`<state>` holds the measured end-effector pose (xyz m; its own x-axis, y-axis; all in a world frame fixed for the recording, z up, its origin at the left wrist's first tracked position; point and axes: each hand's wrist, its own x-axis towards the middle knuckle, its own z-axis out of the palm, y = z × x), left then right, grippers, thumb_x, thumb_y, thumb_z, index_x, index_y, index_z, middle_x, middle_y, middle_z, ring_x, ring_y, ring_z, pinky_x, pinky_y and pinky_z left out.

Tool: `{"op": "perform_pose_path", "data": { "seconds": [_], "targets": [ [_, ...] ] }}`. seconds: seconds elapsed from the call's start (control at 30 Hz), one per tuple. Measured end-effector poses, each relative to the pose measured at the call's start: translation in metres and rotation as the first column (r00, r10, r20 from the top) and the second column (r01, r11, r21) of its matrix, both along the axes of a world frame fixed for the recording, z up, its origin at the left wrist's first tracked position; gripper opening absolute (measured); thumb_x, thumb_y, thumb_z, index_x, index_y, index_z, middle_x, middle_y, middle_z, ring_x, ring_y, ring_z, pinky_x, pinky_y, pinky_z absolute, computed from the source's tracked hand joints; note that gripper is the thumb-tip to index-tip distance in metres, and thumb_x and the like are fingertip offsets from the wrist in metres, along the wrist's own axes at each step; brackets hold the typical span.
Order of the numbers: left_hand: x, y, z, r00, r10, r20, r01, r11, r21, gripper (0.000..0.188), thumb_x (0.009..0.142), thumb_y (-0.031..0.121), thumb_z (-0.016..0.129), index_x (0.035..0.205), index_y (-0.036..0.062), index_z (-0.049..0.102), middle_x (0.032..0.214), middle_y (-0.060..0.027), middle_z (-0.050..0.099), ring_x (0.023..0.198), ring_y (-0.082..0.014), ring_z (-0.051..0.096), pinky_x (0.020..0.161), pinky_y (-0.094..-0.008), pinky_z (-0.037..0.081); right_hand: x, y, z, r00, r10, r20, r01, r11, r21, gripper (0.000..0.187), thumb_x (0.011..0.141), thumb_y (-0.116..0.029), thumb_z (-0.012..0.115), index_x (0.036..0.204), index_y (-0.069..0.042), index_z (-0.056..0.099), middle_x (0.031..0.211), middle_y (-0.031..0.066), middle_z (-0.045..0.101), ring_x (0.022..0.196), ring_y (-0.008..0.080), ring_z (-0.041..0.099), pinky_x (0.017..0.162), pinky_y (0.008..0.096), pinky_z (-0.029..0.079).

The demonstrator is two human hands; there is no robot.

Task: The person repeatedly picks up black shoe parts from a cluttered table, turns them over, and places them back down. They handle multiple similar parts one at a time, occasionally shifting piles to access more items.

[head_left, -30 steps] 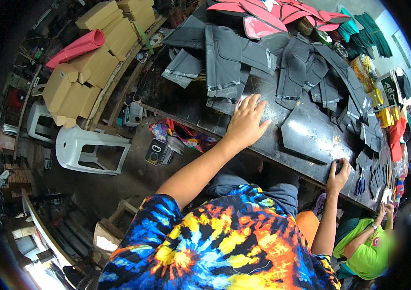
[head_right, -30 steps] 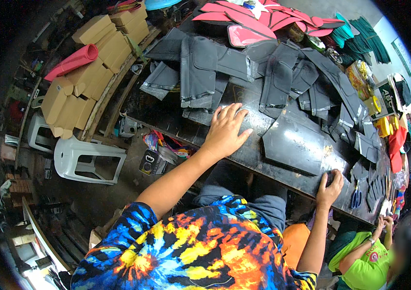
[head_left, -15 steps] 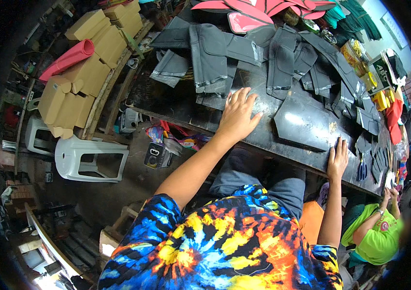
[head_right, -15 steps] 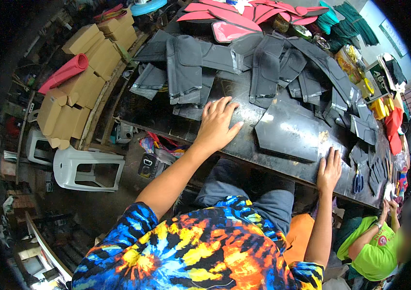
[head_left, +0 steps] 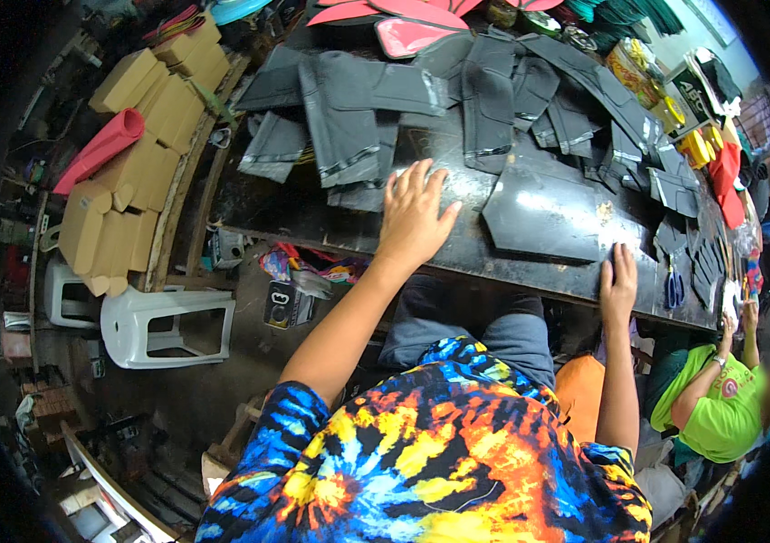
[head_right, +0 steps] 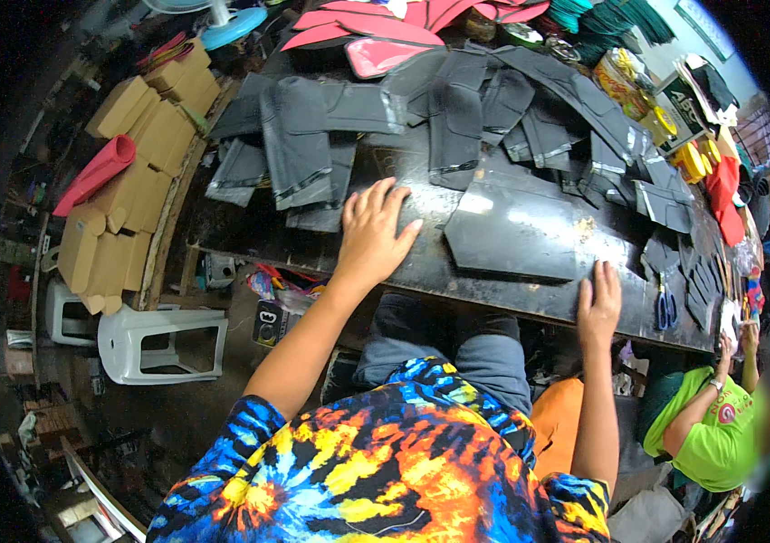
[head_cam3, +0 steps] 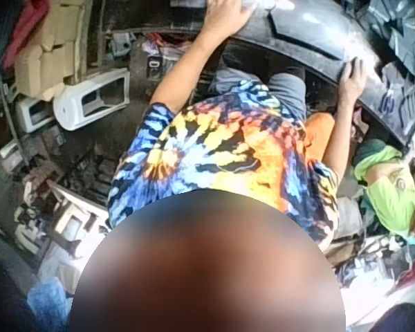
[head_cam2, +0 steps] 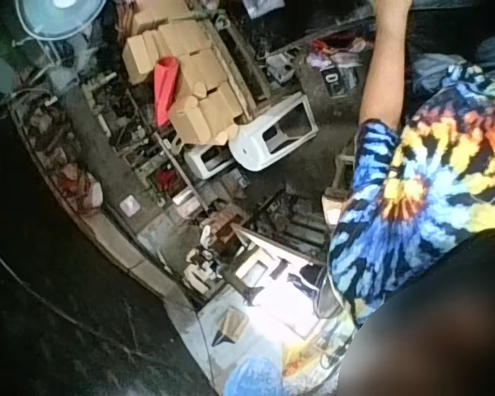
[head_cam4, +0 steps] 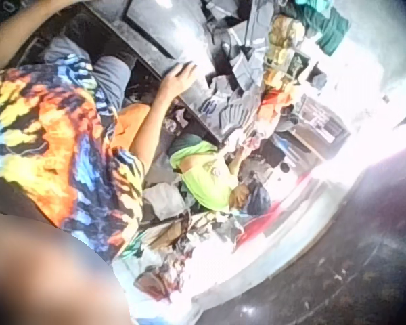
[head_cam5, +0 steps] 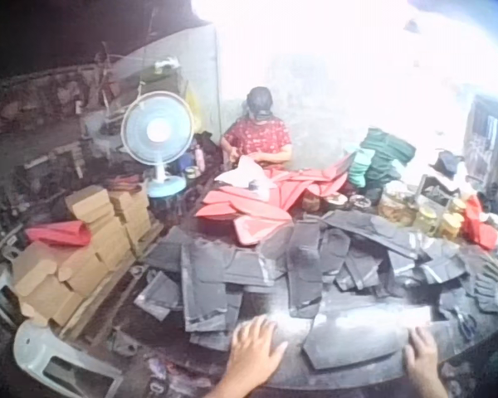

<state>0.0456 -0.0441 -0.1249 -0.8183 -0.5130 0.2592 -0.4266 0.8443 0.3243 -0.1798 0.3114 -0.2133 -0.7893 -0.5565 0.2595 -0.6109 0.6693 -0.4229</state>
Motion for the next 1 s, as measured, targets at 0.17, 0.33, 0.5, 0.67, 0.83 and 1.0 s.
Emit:
{"op": "perform_pose_path", "data": {
  "seconds": [0.17, 0.33, 0.5, 0.67, 0.83, 1.0],
  "targets": [
    [0.020, -0.002, 0.015, 0.998, -0.004, 0.058, 0.006, 0.999, -0.042, 0.054, 0.094, 0.038, 0.066, 0.139, 0.0093, 0.055, 0.149, -0.0160, 0.050, 0.142, -0.0362, 0.043, 0.120, -0.0561, 0.026, 0.062, 0.030, 0.047, 0.977, 0.172, 0.128, -0.174, 0.985, 0.001, 0.045, 0.100, -0.012, 0.059, 0.144, -0.003, 0.057, 0.150, 0.0207, 0.054, 0.144, 0.0366, 0.046, 0.122, 0.0485, 0.030],
    [0.038, -0.008, 0.026, 0.996, -0.010, 0.087, 0.015, 0.998, -0.053, 0.056, 0.094, 0.038, 0.066, 0.141, 0.0104, 0.054, 0.150, -0.0147, 0.049, 0.140, -0.0365, 0.044, 0.121, -0.0534, 0.026, 0.028, 0.008, 0.052, 0.981, 0.113, 0.157, -0.148, 0.961, 0.234, 0.063, 0.103, -0.035, 0.055, 0.159, -0.012, 0.038, 0.166, 0.0169, 0.033, 0.155, 0.0340, 0.028, 0.125, 0.0535, 0.019],
    [0.054, -0.018, 0.032, 0.992, 0.001, 0.123, 0.004, 0.999, -0.040, 0.054, 0.095, 0.037, 0.065, 0.142, 0.0110, 0.054, 0.153, -0.0136, 0.048, 0.143, -0.0366, 0.042, 0.122, -0.0526, 0.025, -0.015, -0.048, 0.039, 0.994, 0.072, 0.080, -0.095, 0.932, 0.349, 0.074, 0.102, -0.049, 0.054, 0.163, -0.011, 0.031, 0.169, 0.0189, 0.026, 0.157, 0.0357, 0.022, 0.126, 0.0550, 0.016],
    [0.068, -0.025, 0.037, 0.990, 0.012, 0.144, -0.006, 0.999, -0.039, 0.055, 0.095, 0.036, 0.066, 0.142, 0.0105, 0.054, 0.153, -0.0137, 0.049, 0.144, -0.0344, 0.042, 0.122, -0.0521, 0.026, 0.060, -0.017, 0.084, 0.953, 0.198, 0.228, -0.266, 0.908, 0.324, 0.079, 0.099, -0.044, 0.060, 0.161, -0.005, 0.031, 0.166, 0.0260, 0.027, 0.156, 0.0413, 0.023, 0.124, 0.0585, 0.018],
    [0.076, -0.029, 0.042, 0.991, 0.025, 0.135, -0.022, 1.000, -0.022, 0.053, 0.095, 0.034, 0.065, 0.141, 0.0081, 0.056, 0.153, -0.0135, 0.050, 0.144, -0.0341, 0.043, 0.121, -0.0519, 0.027, 0.083, 0.017, 0.121, 0.919, 0.247, 0.307, -0.332, 0.905, 0.267, 0.076, 0.095, -0.042, 0.068, 0.157, -0.007, 0.040, 0.165, 0.0207, 0.034, 0.153, 0.0359, 0.032, 0.124, 0.0574, 0.022],
    [0.080, -0.036, 0.039, 0.991, 0.001, 0.136, 0.004, 0.999, -0.034, 0.053, 0.097, 0.035, 0.063, 0.141, 0.0074, 0.055, 0.154, -0.0134, 0.050, 0.143, -0.0346, 0.044, 0.121, -0.0520, 0.028, 0.077, 0.001, 0.111, 0.962, 0.161, 0.219, -0.199, 0.966, 0.166, 0.066, 0.090, -0.039, 0.075, 0.146, -0.008, 0.056, 0.155, 0.0198, 0.048, 0.147, 0.0360, 0.041, 0.123, 0.0553, 0.026]
  ]
}}
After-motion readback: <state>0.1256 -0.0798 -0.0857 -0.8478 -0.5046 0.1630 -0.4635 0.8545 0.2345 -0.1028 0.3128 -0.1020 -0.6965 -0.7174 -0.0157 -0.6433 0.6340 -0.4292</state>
